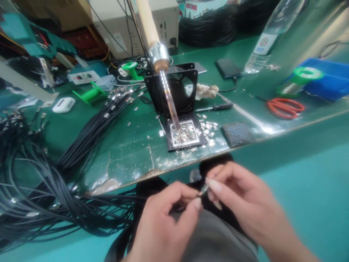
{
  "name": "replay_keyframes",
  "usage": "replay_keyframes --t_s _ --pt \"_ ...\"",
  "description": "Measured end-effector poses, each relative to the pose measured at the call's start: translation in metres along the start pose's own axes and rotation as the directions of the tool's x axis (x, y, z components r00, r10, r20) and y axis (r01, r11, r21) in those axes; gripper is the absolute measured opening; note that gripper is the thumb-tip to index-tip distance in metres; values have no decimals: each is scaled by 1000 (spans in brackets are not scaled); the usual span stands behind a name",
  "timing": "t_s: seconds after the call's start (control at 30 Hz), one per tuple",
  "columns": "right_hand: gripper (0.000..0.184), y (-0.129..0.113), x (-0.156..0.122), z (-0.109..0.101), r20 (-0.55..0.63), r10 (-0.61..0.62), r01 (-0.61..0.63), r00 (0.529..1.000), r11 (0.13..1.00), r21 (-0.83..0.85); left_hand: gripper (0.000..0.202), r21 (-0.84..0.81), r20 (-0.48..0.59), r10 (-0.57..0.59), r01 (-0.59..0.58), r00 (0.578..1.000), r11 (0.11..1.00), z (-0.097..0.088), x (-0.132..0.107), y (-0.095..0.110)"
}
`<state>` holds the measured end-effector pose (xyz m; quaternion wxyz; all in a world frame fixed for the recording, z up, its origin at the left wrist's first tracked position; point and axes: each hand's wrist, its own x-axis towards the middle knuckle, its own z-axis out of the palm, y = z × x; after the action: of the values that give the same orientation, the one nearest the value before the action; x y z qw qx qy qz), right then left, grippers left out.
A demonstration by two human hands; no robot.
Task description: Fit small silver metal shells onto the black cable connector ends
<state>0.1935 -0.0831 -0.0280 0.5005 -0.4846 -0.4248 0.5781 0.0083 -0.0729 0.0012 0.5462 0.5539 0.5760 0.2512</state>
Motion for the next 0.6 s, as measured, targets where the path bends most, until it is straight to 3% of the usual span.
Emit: replay_keyframes --t_s 0.2,0.43,0.6 --pt "24 4 -1 -7 -22 20 -20 1000 1000 -12 13 184 -55 127 -115 990 976 7 -4 -4" --pt "26 4 -3 -8 -32 37 -38 999 999 -37 13 185 -94 192 -173 977 967 9 -2 -4" --pt "27 1 1 -33 -131 -95 65 987 973 -222 10 156 -78 153 -140 985 978 7 -1 -7"
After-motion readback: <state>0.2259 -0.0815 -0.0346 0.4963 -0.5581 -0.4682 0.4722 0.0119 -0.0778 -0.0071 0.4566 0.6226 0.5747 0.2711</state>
